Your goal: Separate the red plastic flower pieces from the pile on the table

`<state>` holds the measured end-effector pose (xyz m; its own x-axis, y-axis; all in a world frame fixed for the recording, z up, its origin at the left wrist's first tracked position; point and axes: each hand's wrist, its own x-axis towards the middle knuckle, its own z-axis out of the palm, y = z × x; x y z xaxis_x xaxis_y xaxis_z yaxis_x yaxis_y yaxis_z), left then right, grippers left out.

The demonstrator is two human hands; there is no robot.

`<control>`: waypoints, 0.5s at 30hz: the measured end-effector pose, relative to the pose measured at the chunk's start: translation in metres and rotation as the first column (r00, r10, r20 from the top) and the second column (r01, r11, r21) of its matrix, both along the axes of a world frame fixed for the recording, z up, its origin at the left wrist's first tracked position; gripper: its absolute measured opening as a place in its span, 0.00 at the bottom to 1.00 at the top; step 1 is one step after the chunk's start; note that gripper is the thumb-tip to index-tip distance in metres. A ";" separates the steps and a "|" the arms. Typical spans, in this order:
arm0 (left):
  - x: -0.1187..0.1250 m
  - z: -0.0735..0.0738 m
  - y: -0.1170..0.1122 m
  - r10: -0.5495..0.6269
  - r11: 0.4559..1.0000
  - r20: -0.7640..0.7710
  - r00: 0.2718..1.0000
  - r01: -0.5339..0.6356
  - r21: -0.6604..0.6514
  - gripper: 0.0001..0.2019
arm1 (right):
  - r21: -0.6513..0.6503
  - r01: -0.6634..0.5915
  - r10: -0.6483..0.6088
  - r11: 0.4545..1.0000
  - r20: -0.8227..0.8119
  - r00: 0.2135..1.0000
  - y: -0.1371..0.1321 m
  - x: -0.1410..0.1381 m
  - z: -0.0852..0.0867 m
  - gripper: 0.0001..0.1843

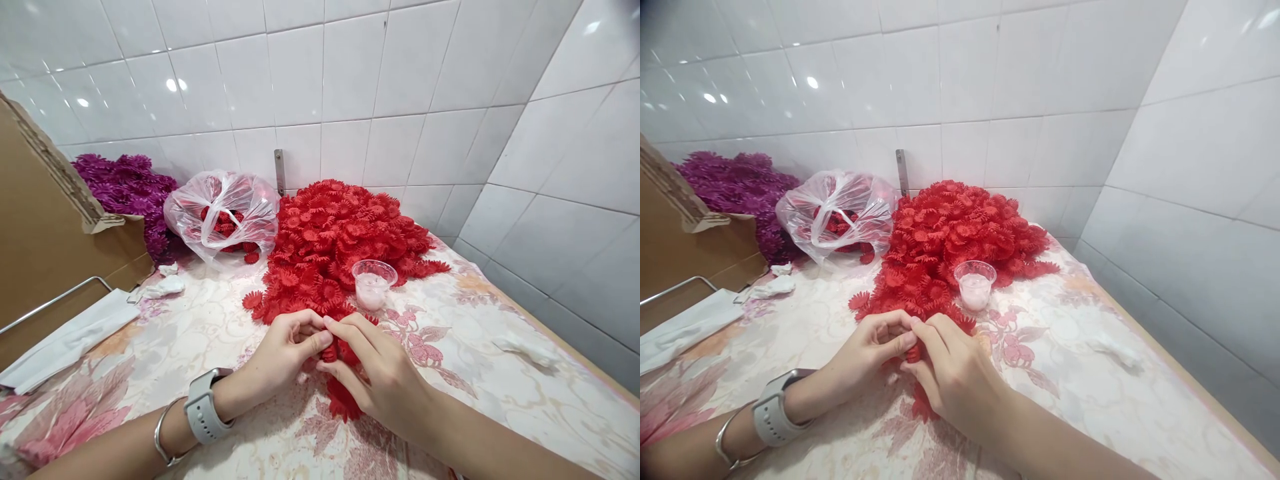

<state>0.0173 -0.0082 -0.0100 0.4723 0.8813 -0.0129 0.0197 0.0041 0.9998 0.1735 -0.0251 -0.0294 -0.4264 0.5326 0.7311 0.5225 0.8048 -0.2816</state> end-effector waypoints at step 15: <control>0.003 0.005 0.000 -0.094 0.995 0.062 0.994 0.095 -0.012 0.11 | 0.096 -0.026 0.022 0.995 0.045 0.999 0.014 0.008 0.005 0.12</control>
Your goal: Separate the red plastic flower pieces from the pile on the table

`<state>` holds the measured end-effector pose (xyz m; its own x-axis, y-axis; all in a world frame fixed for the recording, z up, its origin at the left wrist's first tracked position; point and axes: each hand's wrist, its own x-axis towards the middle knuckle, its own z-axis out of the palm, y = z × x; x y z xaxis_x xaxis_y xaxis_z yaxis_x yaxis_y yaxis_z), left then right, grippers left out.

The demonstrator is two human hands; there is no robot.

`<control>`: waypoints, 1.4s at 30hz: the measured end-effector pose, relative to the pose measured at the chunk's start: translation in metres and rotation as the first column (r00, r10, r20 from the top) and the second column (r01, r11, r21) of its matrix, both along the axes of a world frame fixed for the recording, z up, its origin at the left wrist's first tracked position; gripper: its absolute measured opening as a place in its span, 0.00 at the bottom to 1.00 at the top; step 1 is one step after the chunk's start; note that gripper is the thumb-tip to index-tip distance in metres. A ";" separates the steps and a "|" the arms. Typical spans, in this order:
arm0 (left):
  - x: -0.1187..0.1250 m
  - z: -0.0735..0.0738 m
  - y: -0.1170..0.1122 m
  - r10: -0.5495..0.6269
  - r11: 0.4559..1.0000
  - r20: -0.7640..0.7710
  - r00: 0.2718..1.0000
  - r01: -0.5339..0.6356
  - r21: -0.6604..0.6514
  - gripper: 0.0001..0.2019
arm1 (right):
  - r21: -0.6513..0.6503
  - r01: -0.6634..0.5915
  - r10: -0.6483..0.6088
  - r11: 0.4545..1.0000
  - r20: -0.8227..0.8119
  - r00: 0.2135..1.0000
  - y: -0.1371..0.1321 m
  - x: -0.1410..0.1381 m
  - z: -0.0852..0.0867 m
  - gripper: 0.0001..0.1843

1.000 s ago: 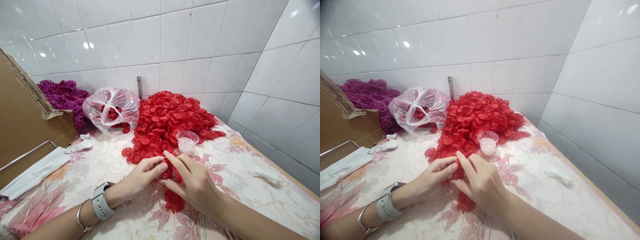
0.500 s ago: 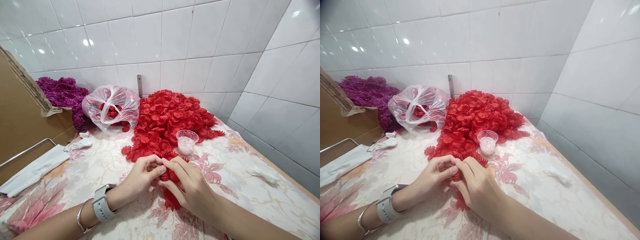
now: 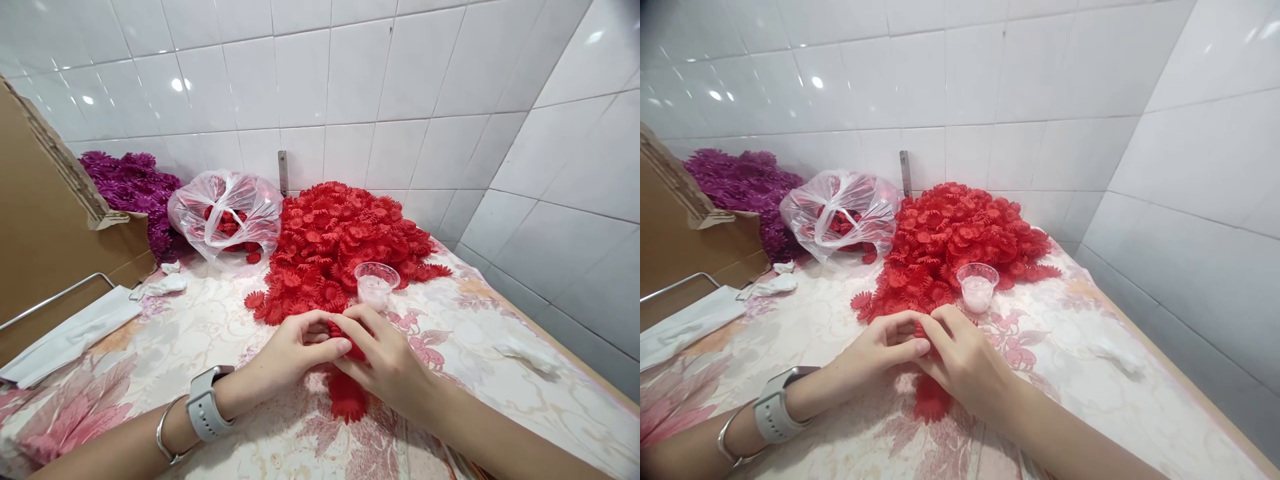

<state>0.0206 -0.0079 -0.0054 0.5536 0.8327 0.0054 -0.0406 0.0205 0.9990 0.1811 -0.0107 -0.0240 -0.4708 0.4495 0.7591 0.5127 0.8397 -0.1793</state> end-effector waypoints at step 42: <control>-0.003 0.004 0.000 0.060 0.988 -0.029 0.998 -0.063 -0.138 0.12 | -0.131 -0.088 0.072 0.987 -0.128 0.989 0.000 0.002 0.006 0.11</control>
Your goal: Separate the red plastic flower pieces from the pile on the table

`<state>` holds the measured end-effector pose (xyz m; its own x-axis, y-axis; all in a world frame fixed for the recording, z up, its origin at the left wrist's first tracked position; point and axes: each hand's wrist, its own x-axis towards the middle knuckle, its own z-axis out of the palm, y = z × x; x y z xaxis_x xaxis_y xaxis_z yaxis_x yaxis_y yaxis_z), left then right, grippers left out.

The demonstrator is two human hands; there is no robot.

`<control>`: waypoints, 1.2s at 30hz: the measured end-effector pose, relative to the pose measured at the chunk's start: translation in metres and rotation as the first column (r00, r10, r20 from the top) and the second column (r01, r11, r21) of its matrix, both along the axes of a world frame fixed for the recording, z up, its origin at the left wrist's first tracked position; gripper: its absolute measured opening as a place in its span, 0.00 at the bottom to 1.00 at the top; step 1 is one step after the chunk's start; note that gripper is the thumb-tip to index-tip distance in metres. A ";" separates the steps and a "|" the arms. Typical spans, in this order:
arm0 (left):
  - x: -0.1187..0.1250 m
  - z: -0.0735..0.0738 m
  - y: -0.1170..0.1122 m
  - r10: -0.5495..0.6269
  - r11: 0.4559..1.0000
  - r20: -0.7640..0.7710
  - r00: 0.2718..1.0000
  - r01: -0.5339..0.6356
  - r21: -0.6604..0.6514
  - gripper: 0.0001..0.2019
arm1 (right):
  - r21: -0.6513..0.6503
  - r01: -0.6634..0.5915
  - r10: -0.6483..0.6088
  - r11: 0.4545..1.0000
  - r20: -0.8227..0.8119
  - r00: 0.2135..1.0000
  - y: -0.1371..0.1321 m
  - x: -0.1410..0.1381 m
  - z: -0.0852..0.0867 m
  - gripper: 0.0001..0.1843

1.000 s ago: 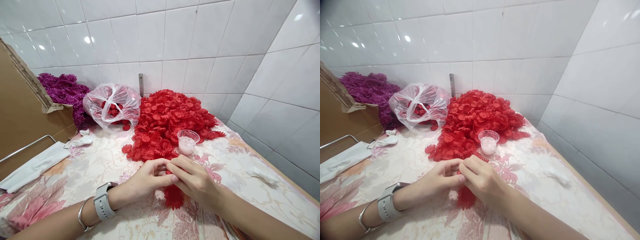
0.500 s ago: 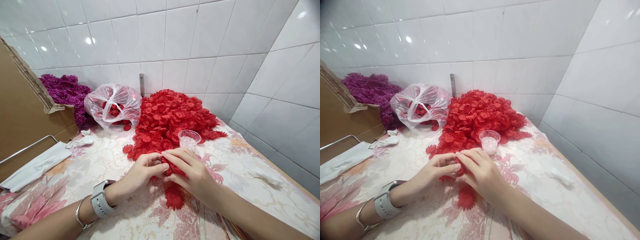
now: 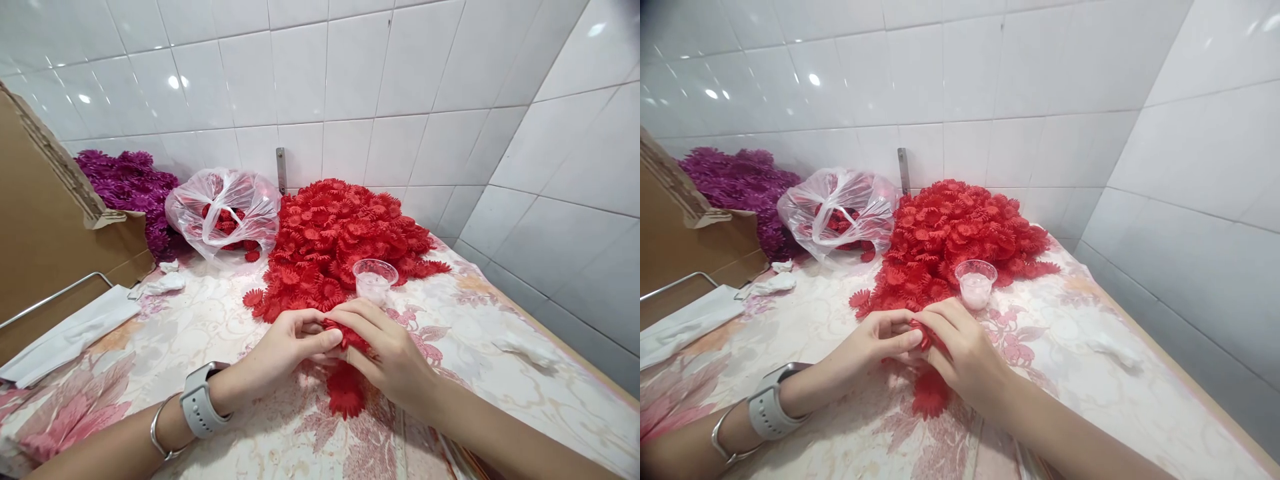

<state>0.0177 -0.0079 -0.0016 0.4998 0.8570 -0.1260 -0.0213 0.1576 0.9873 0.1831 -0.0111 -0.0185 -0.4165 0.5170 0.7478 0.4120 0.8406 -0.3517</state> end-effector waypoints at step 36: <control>-0.003 0.007 -0.002 0.039 0.959 0.400 0.916 0.078 -0.274 0.20 | -0.344 0.622 -0.108 0.704 0.813 0.572 0.083 0.013 0.096 0.11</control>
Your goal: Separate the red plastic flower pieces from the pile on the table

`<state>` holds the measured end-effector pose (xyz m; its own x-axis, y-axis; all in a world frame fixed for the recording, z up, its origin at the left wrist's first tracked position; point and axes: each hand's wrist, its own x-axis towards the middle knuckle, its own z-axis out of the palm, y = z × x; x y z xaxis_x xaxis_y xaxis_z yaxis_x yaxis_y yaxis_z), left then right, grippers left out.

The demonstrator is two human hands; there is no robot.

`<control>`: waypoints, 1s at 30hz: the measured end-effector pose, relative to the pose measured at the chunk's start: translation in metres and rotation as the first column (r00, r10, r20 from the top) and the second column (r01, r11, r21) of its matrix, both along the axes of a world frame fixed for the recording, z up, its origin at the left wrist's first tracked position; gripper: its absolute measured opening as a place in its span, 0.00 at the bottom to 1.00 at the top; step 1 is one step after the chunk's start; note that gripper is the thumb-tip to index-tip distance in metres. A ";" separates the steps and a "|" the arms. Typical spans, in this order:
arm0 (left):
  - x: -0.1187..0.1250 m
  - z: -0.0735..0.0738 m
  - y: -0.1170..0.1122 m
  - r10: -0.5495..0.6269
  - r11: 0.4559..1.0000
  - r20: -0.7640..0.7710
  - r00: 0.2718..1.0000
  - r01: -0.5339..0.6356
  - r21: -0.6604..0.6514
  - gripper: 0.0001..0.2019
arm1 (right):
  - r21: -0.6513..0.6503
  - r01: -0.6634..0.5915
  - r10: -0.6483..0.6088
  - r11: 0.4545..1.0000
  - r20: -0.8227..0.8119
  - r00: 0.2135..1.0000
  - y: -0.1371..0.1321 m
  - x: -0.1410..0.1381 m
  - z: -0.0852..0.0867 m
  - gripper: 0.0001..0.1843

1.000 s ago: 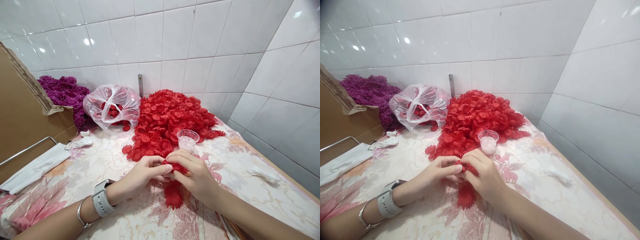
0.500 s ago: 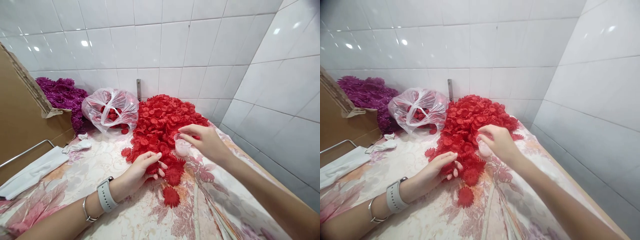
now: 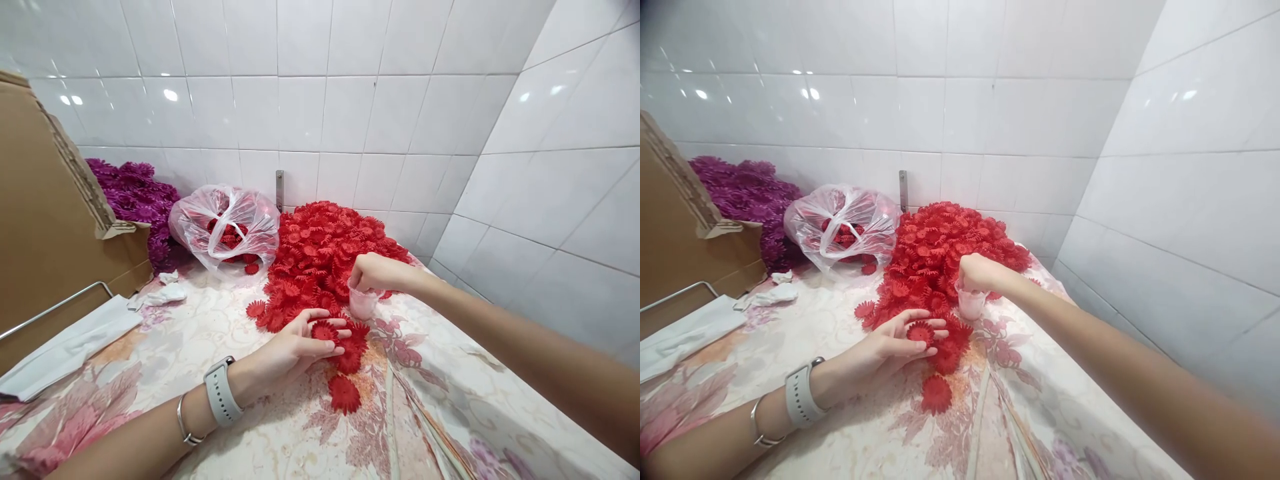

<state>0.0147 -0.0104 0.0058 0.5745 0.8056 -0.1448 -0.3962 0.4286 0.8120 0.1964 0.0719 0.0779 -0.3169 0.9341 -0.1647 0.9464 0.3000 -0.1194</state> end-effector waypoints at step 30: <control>-0.001 -0.005 0.004 -0.020 0.999 -0.041 0.999 0.018 -0.051 0.31 | -0.021 -0.005 0.003 1.000 -0.058 0.998 0.009 0.008 0.002 0.11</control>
